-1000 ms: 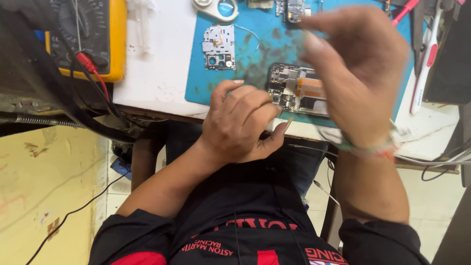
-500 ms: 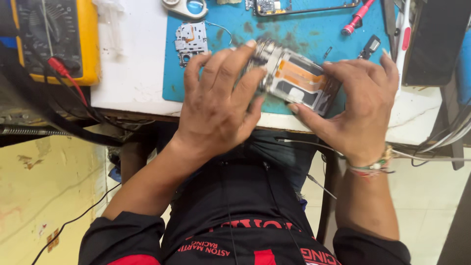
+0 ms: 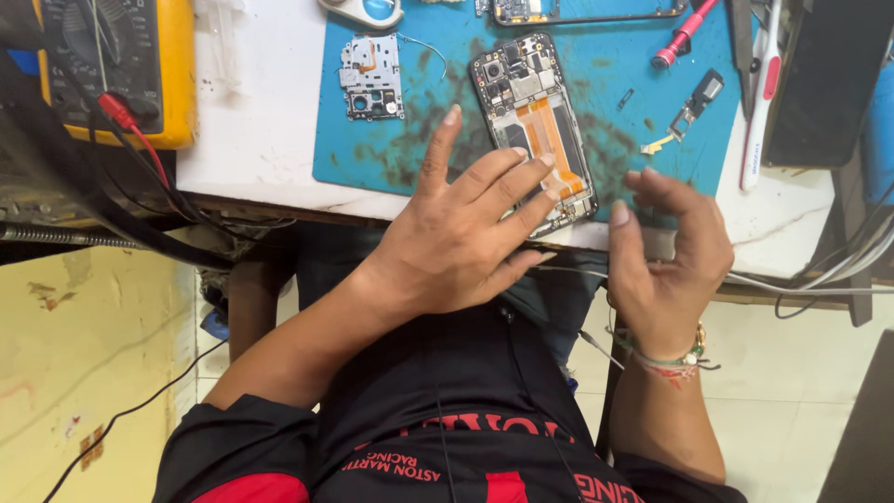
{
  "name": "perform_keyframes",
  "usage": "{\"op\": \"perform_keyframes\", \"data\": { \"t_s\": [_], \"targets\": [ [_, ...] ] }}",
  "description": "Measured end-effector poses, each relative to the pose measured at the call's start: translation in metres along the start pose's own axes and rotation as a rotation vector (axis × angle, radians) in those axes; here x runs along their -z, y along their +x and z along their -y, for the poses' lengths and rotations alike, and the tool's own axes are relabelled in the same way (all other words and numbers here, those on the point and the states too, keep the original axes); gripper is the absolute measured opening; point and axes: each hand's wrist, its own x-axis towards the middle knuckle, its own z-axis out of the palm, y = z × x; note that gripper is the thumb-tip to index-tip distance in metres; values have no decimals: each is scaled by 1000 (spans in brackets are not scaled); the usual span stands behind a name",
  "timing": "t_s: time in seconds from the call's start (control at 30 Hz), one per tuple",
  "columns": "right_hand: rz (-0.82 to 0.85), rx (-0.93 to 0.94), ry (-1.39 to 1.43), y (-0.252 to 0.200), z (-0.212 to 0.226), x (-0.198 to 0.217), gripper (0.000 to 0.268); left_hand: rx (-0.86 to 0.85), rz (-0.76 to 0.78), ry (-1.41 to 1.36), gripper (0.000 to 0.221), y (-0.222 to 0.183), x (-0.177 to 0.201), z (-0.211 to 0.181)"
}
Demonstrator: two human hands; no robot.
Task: The person disassembles a mobile phone by removing internal components, peeling away adhesive strips from the chassis, and using a screwdriver to remove screws from the circuit board.
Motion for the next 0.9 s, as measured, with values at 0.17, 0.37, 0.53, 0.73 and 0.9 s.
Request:
{"op": "perform_keyframes", "data": {
  "t_s": [0.17,0.37,0.53,0.73,0.9],
  "targets": [
    [77,140,-70,6,-2,-3,30,40,59,-76,47,6,12,11],
    [70,147,-21,17,-1,-14,28,-56,137,87,16,20,25,34],
    [18,-8,90,14,-1,-16,26,-24,149,-74,26,21,23,41],
    [69,164,-112,35,4,-16,26,104,129,-105,89,21,26,42],
    [92,335,-217,69,11,-29,30,126,171,-118,118,33,28,44]
  ]
}}
